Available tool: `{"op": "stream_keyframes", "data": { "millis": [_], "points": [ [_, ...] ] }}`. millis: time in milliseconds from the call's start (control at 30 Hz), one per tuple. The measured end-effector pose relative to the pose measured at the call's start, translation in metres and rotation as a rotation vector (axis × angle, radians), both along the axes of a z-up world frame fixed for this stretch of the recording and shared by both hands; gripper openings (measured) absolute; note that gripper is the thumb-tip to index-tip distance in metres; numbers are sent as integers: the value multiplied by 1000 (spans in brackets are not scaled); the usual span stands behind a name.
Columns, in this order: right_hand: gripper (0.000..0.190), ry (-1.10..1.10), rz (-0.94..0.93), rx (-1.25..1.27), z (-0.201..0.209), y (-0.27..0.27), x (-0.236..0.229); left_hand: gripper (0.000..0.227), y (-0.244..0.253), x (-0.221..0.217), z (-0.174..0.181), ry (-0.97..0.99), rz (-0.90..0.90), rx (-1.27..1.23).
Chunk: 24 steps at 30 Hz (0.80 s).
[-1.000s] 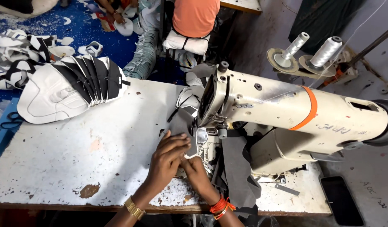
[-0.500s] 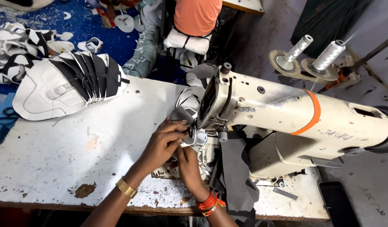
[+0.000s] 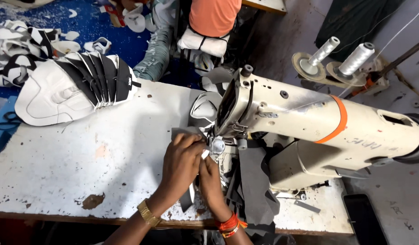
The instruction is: The person uses a sewing machine to stitch black fabric onto white shoe parts. They repeatedly pick up a shoe part, align it with a black fabric strip, and feed it through the machine. After sewing, they remove the part and place it on a pile.
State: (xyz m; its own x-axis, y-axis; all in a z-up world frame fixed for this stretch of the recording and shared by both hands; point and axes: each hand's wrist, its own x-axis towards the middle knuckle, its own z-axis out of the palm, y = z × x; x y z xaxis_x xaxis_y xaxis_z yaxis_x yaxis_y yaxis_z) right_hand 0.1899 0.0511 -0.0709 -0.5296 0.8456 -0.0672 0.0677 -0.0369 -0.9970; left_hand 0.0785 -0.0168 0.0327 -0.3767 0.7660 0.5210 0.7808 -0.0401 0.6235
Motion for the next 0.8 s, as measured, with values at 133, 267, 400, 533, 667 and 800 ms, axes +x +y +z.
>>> {"op": "stream_keyframes", "data": {
  "millis": [133, 267, 400, 533, 667, 800],
  "points": [
    [26, 25, 9, 56, -33, 19, 9, 21, -5, 8, 26, 51, 70, -168],
    [19, 28, -18, -15, 38, -11, 8, 26, -5, 15, 21, 90, 105, -101],
    [17, 222, -173, -34, 38, -18, 10, 26, -3, 14, 15, 76, 114, -62],
    [17, 236, -204, 92, 16, -5, 11, 24, 1, 9, 14, 67, 82, -42],
    [11, 263, -164, 34, 24, 6, 7, 23, 8, 4, 12, 40, 65, -36],
    [6, 295, -162, 54, 34, 2, 8, 21, 9, 6, 7, 23, 60, -83]
  ]
}}
